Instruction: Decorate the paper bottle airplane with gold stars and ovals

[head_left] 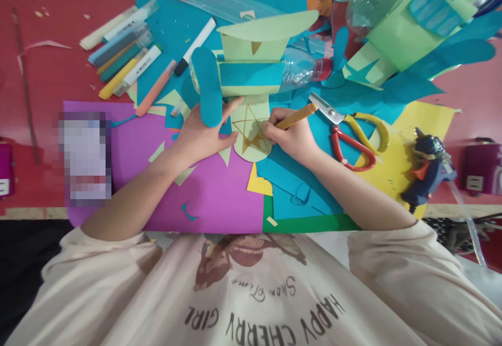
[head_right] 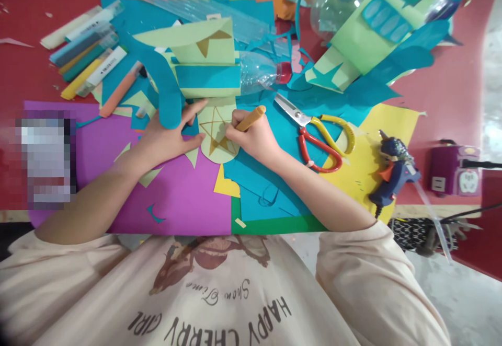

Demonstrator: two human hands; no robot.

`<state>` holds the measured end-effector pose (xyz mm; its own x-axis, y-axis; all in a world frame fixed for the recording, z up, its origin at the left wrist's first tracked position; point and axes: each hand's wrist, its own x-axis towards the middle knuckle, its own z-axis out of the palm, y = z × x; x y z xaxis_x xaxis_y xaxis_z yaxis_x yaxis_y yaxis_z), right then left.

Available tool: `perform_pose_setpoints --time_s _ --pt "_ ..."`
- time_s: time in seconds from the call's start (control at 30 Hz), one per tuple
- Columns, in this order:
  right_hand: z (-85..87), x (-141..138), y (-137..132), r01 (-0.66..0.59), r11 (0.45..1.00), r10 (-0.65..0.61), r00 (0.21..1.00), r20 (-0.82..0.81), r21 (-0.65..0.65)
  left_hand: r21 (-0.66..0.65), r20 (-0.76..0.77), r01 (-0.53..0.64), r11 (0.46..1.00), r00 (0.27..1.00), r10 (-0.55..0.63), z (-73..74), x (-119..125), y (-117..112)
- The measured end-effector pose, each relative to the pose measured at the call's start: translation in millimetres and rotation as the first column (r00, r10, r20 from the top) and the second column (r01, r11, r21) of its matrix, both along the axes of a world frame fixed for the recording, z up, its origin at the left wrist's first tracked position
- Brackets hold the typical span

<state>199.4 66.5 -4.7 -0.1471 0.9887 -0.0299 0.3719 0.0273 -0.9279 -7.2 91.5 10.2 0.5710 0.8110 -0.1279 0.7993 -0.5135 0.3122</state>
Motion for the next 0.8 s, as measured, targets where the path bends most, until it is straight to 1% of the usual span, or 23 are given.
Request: perform_pose_setpoints --time_s 0.13,0.23,0.37,0.47,0.63,0.8 --pt "0.2 0.0 0.2 0.040 0.999 -0.040 0.999 -0.008 0.002 -0.004 0.001 -0.002 1.000 1.000 0.002 0.6 -0.2 0.1" --pt "0.0 -0.7 -0.2 0.046 0.999 -0.046 0.999 0.004 0.014 -0.013 -0.001 -0.006 1.000 1.000 0.006 0.7 -0.2 -0.1" --pt "-0.3 -0.7 -0.3 0.024 0.999 -0.025 0.999 0.021 0.026 -0.004 0.016 -0.012 1.000 1.000 0.012 -0.9 -0.6 -0.1" --pt "0.2 0.4 0.1 0.003 1.000 -0.003 1.000 0.003 0.011 0.000 0.025 -0.001 1.000 1.000 0.001 -1.8 -0.8 0.2" --pt "1.3 0.7 0.9 0.048 0.999 -0.048 0.998 -0.029 -0.006 -0.006 0.012 0.000 1.000 1.000 0.000 -1.1 -0.6 0.5" --pt "0.7 -1.0 0.6 0.063 0.998 -0.063 0.998 -0.005 0.010 0.000 0.011 -0.004 1.000 1.000 0.004 -0.8 -0.7 -0.1"
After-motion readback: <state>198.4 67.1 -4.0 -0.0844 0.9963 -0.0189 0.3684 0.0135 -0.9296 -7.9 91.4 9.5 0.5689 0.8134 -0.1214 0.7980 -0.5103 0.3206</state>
